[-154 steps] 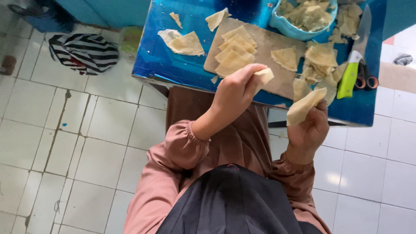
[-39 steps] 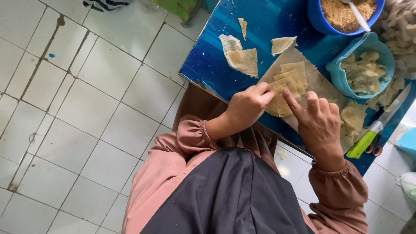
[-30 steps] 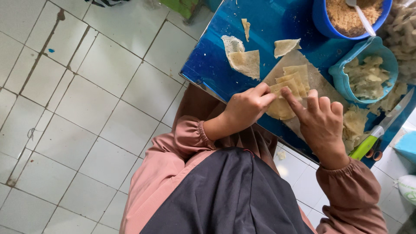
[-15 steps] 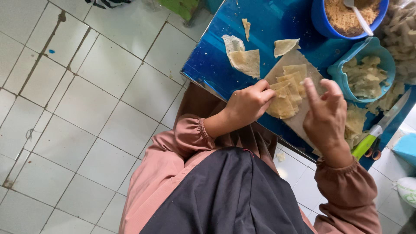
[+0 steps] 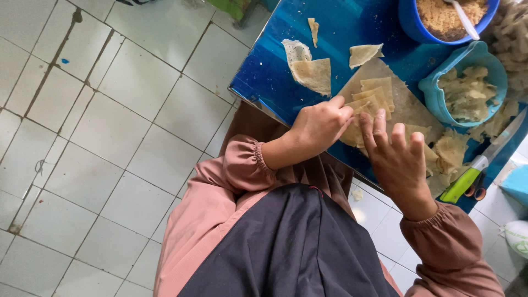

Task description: The person sits at a low table folding thin wafer sheets around spoonfuls of brown filling to make filled snacks. They take a sheet, spoon filling onto it from a blue bowl, fold the sheet over the filling, and set the finished piece on the board, repeating the cycle.

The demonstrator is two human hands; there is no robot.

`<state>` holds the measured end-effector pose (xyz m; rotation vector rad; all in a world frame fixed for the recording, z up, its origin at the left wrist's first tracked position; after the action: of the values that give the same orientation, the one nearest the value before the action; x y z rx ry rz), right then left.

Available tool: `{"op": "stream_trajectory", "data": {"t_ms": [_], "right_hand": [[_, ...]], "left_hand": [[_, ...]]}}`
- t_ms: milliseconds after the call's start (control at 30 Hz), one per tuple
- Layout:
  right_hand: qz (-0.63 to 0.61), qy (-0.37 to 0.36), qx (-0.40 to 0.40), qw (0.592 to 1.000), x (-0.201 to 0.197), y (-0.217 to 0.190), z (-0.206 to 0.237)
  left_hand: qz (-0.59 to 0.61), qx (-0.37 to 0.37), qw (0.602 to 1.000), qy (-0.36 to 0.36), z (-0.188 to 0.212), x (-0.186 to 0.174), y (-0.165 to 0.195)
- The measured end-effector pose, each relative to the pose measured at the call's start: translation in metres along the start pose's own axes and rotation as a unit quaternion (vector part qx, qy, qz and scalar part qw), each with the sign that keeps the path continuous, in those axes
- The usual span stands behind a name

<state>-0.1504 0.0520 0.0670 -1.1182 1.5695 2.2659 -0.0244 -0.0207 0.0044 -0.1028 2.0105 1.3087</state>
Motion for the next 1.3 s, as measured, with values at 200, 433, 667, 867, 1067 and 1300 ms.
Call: {"op": "stream_trajectory", "data": {"t_ms": [200, 433, 667, 867, 1067, 1300], "right_hand": [[-0.334, 0.018, 0.103, 0.937, 0.022, 0.023, 0.008], [-0.442, 0.064, 0.143, 0.883, 0.036, 0.030, 0.002], [-0.107, 0.045, 0.053, 0.992, 0.023, 0.017, -0.015], [-0.084, 0.017, 0.080, 0.993, 0.026, 0.030, -0.014], [-0.438, 0.041, 0.167, 0.882, 0.044, 0.052, -0.013], [-0.565, 0.051, 0.126, 0.814, 0.064, 0.033, -0.035]], "left_hand": [[-0.003, 0.065, 0.998, -0.022, -0.018, -0.005, -0.001], [0.045, 0.088, 0.994, -0.047, -0.019, -0.012, -0.004], [0.025, 0.092, 0.994, -0.044, -0.016, -0.012, -0.004], [-0.049, 0.139, 0.988, -0.042, -0.016, -0.009, 0.002], [-0.055, 0.140, 0.988, -0.037, -0.019, -0.014, 0.006], [-0.042, 0.149, 0.987, -0.035, -0.020, -0.017, 0.006]]}}
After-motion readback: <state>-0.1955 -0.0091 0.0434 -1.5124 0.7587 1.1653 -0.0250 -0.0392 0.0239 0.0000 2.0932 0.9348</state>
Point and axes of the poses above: each hand's wrist, its own z-axis away from the middle knuckle, its own x-axis out of the palm, y = z × x, the point moved 6 cm from there along -z, towards the middle knuckle, and after that the axes turned 7 degrees about -y, right-handed, at the moved point
